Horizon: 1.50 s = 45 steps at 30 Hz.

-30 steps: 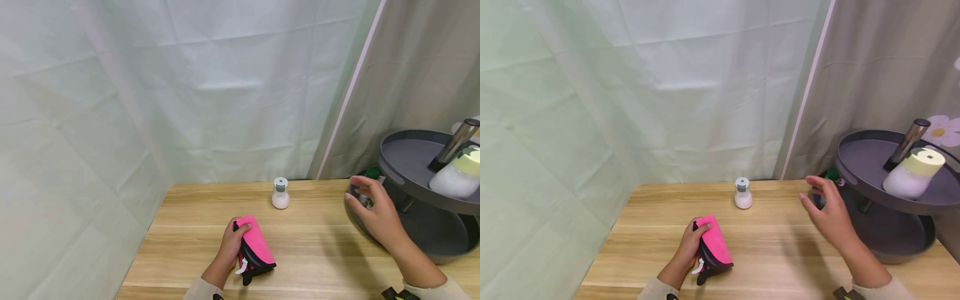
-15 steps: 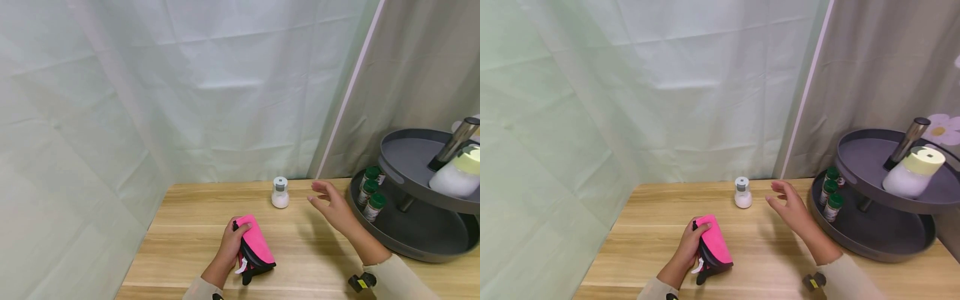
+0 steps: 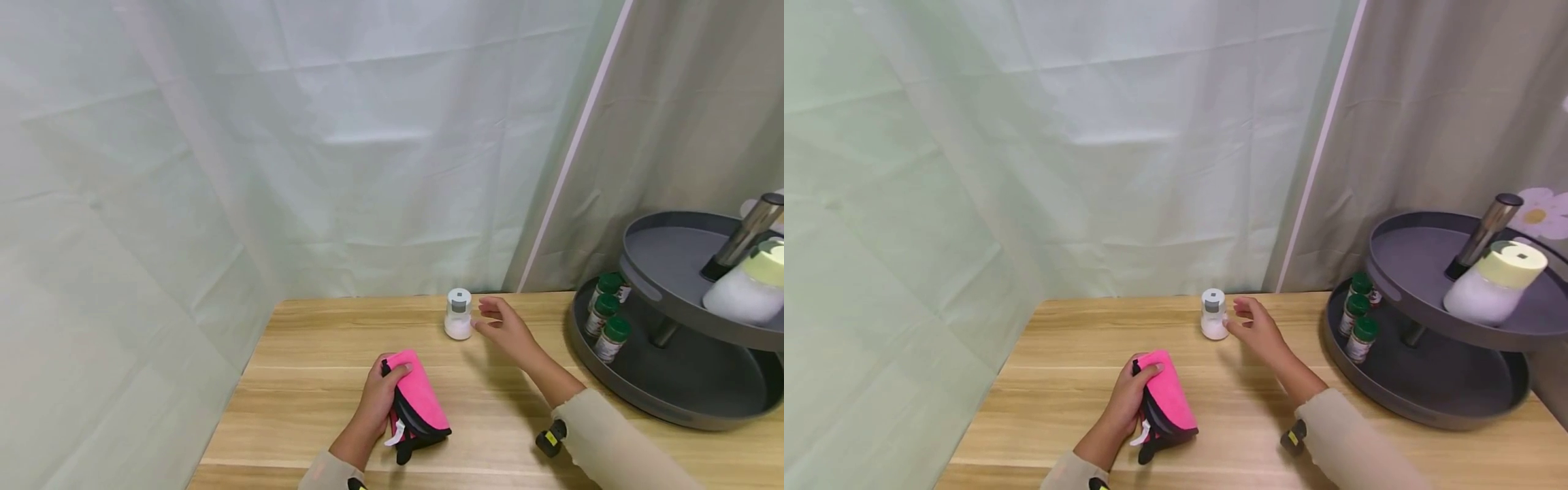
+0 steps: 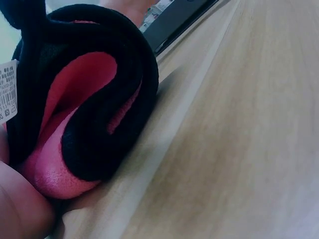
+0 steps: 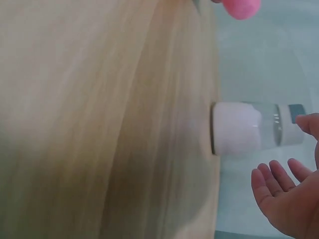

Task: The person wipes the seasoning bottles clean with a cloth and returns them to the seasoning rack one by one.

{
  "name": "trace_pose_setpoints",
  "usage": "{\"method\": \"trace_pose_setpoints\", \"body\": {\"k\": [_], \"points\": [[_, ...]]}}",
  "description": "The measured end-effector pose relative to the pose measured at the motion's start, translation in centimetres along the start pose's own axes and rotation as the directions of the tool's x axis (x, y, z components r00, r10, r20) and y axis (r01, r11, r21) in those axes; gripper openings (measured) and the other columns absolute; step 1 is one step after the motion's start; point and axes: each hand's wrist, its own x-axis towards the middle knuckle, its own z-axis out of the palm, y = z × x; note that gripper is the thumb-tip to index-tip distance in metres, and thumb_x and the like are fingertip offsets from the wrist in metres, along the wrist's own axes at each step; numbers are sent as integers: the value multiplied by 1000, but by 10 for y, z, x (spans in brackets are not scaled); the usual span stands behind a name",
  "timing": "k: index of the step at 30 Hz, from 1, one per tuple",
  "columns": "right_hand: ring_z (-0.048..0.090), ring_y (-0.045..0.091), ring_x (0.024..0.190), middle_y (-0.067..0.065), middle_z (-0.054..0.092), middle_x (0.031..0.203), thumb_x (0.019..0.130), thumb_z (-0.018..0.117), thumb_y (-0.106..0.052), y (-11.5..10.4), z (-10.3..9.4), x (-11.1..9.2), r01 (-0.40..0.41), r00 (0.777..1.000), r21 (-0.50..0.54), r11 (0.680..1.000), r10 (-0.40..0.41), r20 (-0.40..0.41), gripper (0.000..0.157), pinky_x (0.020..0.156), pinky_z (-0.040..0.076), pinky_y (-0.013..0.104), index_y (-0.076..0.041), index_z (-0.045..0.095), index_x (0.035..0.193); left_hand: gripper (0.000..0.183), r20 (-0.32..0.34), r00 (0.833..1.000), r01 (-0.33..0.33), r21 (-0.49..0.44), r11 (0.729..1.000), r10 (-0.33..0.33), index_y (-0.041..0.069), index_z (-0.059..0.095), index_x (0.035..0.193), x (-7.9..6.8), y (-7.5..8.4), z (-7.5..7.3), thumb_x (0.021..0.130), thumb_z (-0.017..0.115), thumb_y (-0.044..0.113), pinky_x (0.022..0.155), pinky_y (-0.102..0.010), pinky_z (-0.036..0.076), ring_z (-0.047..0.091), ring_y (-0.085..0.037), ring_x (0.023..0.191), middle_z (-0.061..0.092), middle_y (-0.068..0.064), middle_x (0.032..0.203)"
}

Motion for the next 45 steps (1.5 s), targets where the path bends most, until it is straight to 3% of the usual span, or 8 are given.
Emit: {"method": "trace_pose_setpoints", "body": {"k": [15,24,28,35,45], "points": [[52,38,130,22,52,139,92,74,-19,7,32,26,-6,1000,-84,996,8,22,59,107,46,53,2,47,140,38,2,1000,0,6,1000,0,7,54,120,-2,1,1,92,71,26,79,-25,54,63,-10,87,65,1,98],[53,39,132,21,51,141,92,74,-24,9,36,27,-16,1000,-106,994,16,-8,63,108,45,53,-9,46,147,40,-11,1000,5,20,1000,-5,8,55,122,-2,3,0,92,72,29,80,-25,53,63,-10,87,65,1,100],[54,38,131,18,52,139,91,75,-26,8,35,23,-40,999,-114,993,38,-20,63,107,46,54,-12,47,146,40,-4,1000,1,28,1000,0,8,54,123,-3,2,0,93,70,30,80,-25,53,62,-10,88,65,1,101],[54,35,132,14,57,141,91,76,-30,0,29,10,-11,1000,-132,991,8,-20,64,109,44,53,-14,48,145,36,-25,1000,-13,-13,1000,13,8,56,119,-3,3,0,91,72,24,79,-25,54,63,-9,87,65,2,97],[58,33,129,14,62,136,91,76,-28,-13,20,-16,17,999,27,999,-16,-46,60,107,46,54,-16,49,144,35,-19,996,-85,-93,992,83,6,57,116,-9,16,2,87,74,15,79,-26,54,63,-11,87,66,2,97]]}}
